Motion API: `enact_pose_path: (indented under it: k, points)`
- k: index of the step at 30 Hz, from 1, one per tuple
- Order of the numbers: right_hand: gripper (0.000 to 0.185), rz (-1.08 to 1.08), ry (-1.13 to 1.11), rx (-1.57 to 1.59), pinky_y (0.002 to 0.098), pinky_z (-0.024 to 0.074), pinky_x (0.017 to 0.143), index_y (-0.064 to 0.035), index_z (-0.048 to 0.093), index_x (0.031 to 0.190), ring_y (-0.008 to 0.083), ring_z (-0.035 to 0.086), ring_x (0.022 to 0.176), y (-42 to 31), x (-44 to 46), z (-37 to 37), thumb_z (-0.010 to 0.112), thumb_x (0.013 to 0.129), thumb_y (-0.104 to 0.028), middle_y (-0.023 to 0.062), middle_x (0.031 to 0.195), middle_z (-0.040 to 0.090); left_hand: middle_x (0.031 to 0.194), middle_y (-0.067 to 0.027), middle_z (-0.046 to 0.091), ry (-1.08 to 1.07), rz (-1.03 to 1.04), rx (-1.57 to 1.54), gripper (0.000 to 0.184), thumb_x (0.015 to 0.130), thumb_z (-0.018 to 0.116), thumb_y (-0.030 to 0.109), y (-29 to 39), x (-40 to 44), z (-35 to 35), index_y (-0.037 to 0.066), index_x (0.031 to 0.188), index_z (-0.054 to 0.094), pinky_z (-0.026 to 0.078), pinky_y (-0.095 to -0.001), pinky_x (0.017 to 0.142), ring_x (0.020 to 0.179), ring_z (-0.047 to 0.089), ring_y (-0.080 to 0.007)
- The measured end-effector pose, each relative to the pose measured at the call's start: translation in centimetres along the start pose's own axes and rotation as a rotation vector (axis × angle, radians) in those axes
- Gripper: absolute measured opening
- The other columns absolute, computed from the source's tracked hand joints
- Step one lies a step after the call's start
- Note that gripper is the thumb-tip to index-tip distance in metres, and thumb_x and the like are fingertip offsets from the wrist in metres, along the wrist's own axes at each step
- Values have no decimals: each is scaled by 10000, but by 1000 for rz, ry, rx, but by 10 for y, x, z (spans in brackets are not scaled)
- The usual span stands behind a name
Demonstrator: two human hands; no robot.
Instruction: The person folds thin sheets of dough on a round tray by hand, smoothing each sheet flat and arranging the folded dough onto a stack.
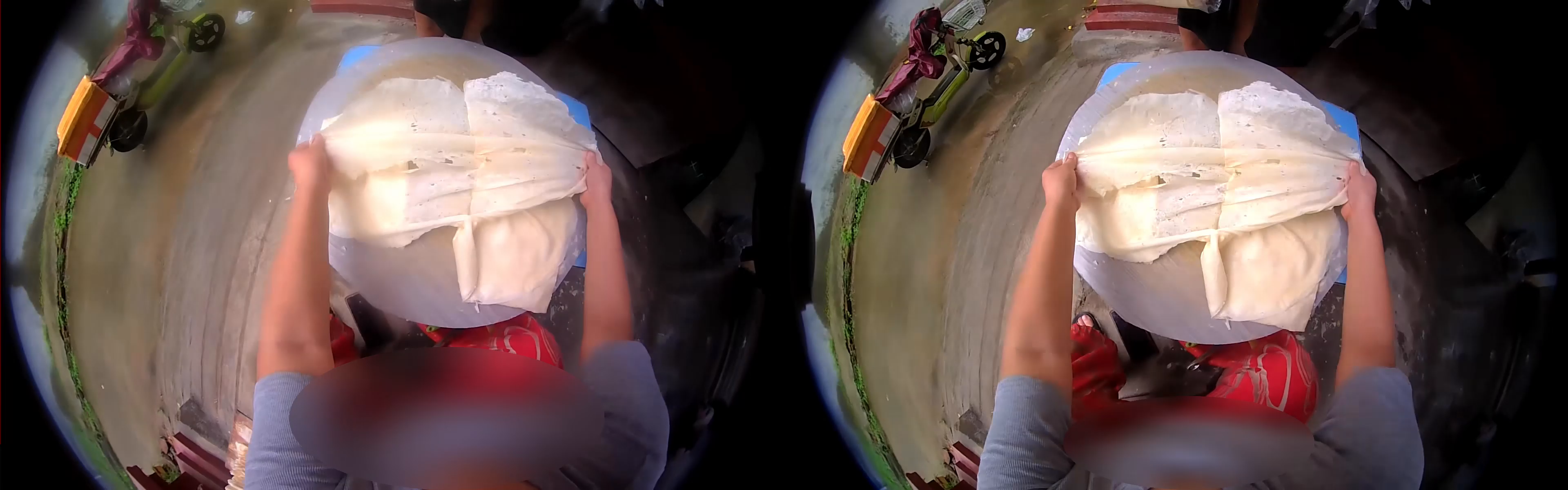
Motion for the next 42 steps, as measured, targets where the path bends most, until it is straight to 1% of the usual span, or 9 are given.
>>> enact_pose_path:
  k: [7, 10, 13, 16, 18, 20, 25, 39, 42]
  points:
    - [314, 72, 127, 258, 382, 520, 817, 18, 553, 1152, 229, 622, 948, 16, -44, -156, 511, 951, -220, 114, 1092, 619, 648, -104, 565, -4, 46, 265, 173, 818, 583, 105, 13, -9, -5, -67, 828, 598, 449, -354, 552, 584, 545, -198]
    - [309, 114, -87, 385, 376, 515, 856, 3, 534, 1176, 218, 610, 1015, 19, -86, -141, 558, 921, -170, 109, 1147, 602, 1143, -159, 515, 264, 1008, 885, 433, 701, 572, 49, 67, -111, 32, 33, 1133, 550, 356, -474, 901, 1103, 455, -328]
    - [454, -317, -6, -254, 351, 415, 955, -29, 489, 1210, 243, 523, 1102, 37, -103, -119, 677, 827, -187, 106, 1223, 525, 1192, -64, 520, -738, 1302, 770, 416, 725, 605, 63, 46, -200, 92, 132, 1133, 566, 297, -456, 976, 1179, 429, -290]
    - [521, -1055, 30, -962, 372, 386, 932, -62, 523, 1184, 295, 508, 1094, -47, -209, -37, 728, 722, -187, 115, 1201, 521, 1177, -42, 557, -1072, 1328, 845, 396, 737, 693, 195, 25, -253, 99, 128, 1114, 593, 301, -435, 995, 1171, 467, -234]
    - [496, -1021, -552, -981, 368, 383, 922, -94, 566, 1137, 263, 509, 1093, -31, -234, 6, 744, 687, -204, 72, 1182, 541, 1158, -45, 570, -1094, 1320, 889, 406, 734, 695, 196, 15, -256, 97, 129, 1122, 594, 313, -429, 986, 1143, 489, -236]
    - [333, -1177, -525, -863, 359, 396, 891, -104, 634, 1019, 235, 547, 1012, -31, -259, 36, 712, 704, -180, 43, 1043, 605, 1044, -70, 612, -1140, 1062, 1047, 338, 740, 683, 165, 2, -237, 94, 112, 1069, 627, 416, -391, 877, 988, 568, -262]
    - [140, -1154, -692, -1021, 356, 428, 801, -101, 676, 883, 206, 593, 907, -16, -237, 53, 642, 747, -104, 21, 869, 648, 877, -111, 614, -1170, 1054, 1033, 126, 748, 654, 92, 8, -233, 81, 53, 865, 677, 497, -362, 667, 776, 600, -282]
    - [105, -680, -573, -476, 282, 460, 668, -37, 629, 945, 198, 599, 716, -30, -197, -10, 575, 872, -91, 88, 835, 645, 1000, -104, 623, -1095, 632, 955, 197, 691, 601, 34, 31, -241, 59, 15, 883, 641, 417, -350, 899, 1000, 560, -265]
    - [101, -803, -668, -557, 317, 467, 692, -28, 633, 920, 240, 597, 765, -32, -223, -8, 599, 828, -51, 96, 835, 621, 1254, -104, 513, -942, 1024, 901, 353, 704, 655, 137, 31, -273, 64, 63, 1046, 611, 334, -429, 969, 1139, 484, -291]
Point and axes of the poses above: each hand's wrist, its own x-axis towards the middle knuckle, its own z-axis out of the palm, y = z × x, the point moved 6 cm from there along x, towards the middle knuckle
